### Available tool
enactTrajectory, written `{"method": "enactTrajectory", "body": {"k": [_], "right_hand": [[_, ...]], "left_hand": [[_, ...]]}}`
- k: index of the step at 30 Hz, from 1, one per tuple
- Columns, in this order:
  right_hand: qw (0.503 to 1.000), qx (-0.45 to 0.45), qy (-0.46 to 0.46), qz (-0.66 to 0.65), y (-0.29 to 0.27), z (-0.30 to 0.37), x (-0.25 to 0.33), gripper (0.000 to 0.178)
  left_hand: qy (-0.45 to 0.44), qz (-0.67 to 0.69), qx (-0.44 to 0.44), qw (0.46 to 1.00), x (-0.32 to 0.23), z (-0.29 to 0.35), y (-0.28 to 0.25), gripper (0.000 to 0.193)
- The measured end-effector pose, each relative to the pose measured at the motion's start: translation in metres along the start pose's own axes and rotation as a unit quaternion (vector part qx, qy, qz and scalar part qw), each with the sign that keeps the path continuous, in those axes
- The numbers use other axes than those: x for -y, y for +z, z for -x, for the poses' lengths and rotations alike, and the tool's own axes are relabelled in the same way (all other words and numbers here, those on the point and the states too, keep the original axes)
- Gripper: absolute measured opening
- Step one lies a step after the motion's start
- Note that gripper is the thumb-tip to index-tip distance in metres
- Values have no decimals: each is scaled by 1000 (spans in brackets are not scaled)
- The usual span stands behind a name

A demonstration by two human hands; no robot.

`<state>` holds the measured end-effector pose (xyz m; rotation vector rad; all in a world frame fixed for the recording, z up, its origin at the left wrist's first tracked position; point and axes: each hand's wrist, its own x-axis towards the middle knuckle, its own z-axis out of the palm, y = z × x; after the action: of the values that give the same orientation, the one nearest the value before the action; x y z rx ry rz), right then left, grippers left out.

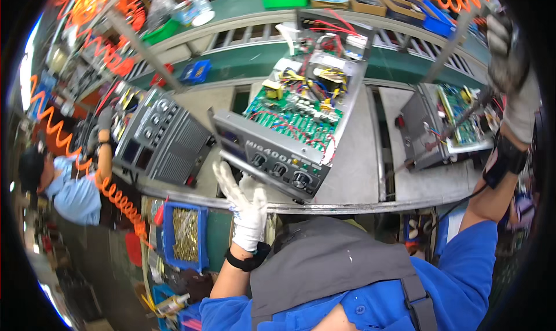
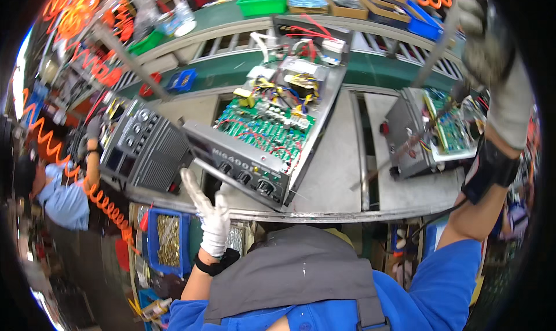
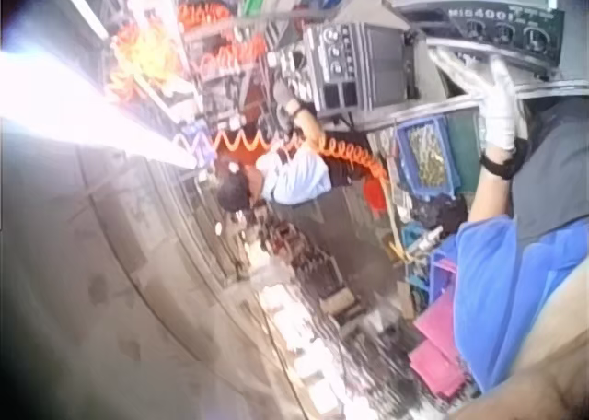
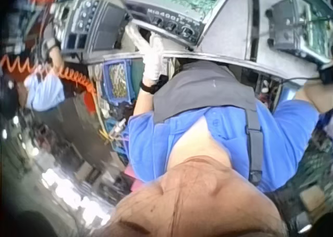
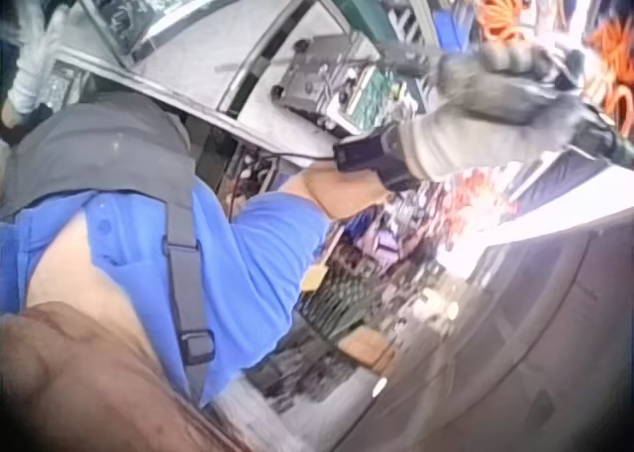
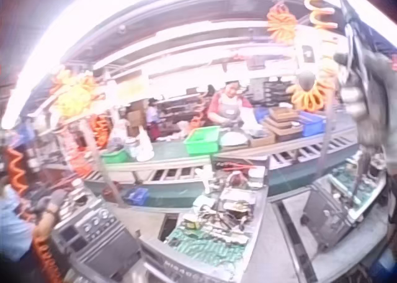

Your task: Wiring and connecting electronic components inside a MIG welding machine on an assembly line.

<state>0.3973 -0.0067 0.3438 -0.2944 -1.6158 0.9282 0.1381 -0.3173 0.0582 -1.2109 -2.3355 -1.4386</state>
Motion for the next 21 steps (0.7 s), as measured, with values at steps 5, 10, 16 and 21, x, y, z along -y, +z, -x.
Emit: {"method": "enactTrajectory", "body": {"k": [5,10,16,21], "right_hand": [[993,4,105,45,-59,116,29,33],[885,2,464,28,-104,272,10,26],[842,-138,513,97,-189,455,-126,18],[796,-214,564,49,-242,536,-217,21]], "left_hand": [[49,219,-7,974,-2,-59,-8,75],[36,59,-60,996,49,-85,-13,65],[-53,179,66,980,63,-93,13,65],[-93,110,76,987,42,-100,15,66]]}}
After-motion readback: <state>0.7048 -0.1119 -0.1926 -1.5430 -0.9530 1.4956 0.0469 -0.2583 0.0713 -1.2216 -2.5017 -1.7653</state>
